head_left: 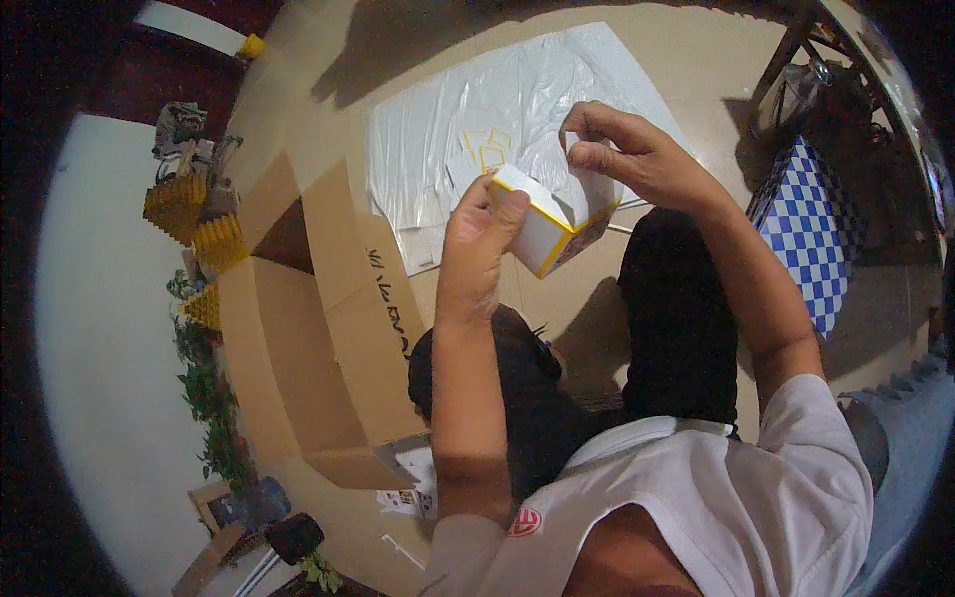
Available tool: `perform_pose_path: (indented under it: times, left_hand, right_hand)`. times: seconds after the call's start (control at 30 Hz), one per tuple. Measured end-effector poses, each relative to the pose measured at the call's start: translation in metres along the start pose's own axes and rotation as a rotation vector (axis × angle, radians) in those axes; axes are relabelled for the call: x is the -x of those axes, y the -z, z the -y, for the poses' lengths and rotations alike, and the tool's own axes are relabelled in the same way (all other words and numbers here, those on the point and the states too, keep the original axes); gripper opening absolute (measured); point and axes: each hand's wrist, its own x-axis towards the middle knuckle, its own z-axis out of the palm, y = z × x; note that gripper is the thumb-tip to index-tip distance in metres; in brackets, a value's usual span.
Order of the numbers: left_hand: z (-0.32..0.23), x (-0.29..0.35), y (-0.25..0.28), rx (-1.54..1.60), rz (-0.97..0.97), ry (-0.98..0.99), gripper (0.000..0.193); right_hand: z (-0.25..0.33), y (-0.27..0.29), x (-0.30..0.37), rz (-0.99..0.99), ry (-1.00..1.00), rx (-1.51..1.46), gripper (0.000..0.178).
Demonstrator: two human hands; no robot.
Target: The person assembles small decorative paper boxes by folding flat printed sheets, applying adhesive tape to secure the edges, and shaping them into rectangular containers. The person handles multiple boxes one at a time, using a tape dispenser and scissors to complete the assembly.
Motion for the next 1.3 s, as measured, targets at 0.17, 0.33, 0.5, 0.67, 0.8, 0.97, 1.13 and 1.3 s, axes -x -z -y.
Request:
perform_pose_path:
  times: [0.17,0.33,0.5,0.67,0.8,0.97,1.13,1.3]
  left_hand:
    - [-0.005,0.000,-0.014,-0.020,-0.011,0.010,0.027]
    - [0.002,-0.003,-0.010,-0.069,-0.182,0.062,0.029]
    - [0.011,-0.007,-0.006,-0.168,-0.273,0.053,0.031]
    - [0.013,-0.011,-0.002,0.134,-0.497,-0.015,0.032]
    - [0.014,-0.009,0.002,-0.072,-0.351,-0.001,0.030]
    - [0.016,-0.010,-0.009,-0.185,-0.172,0.061,0.026]
    - [0.017,-0.011,-0.007,-0.158,-0.079,0.034,0.030]
    - [0.016,-0.010,-0.009,-0.100,-0.008,0.055,0.034]
  right_hand:
    - [-0.006,-0.005,-0.003,0.049,0.033,0.082,0.031]
    - [-0.001,-0.013,-0.005,0.113,0.039,0.165,0.031]
    - [-0.010,-0.015,-0.009,0.144,0.022,-0.010,0.026]
    - [-0.018,0.000,-0.009,0.050,0.090,-0.048,0.022]
    - [-0.021,-0.003,-0.010,0.055,0.096,-0.028,0.023]
    - [-0.019,-0.011,-0.015,0.082,-0.058,-0.088,0.022]
    - [-0.028,-0.020,-0.018,0.082,-0.096,-0.102,0.020]
    - [-0.036,-0.028,-0.022,0.010,0.021,0.019,0.014]
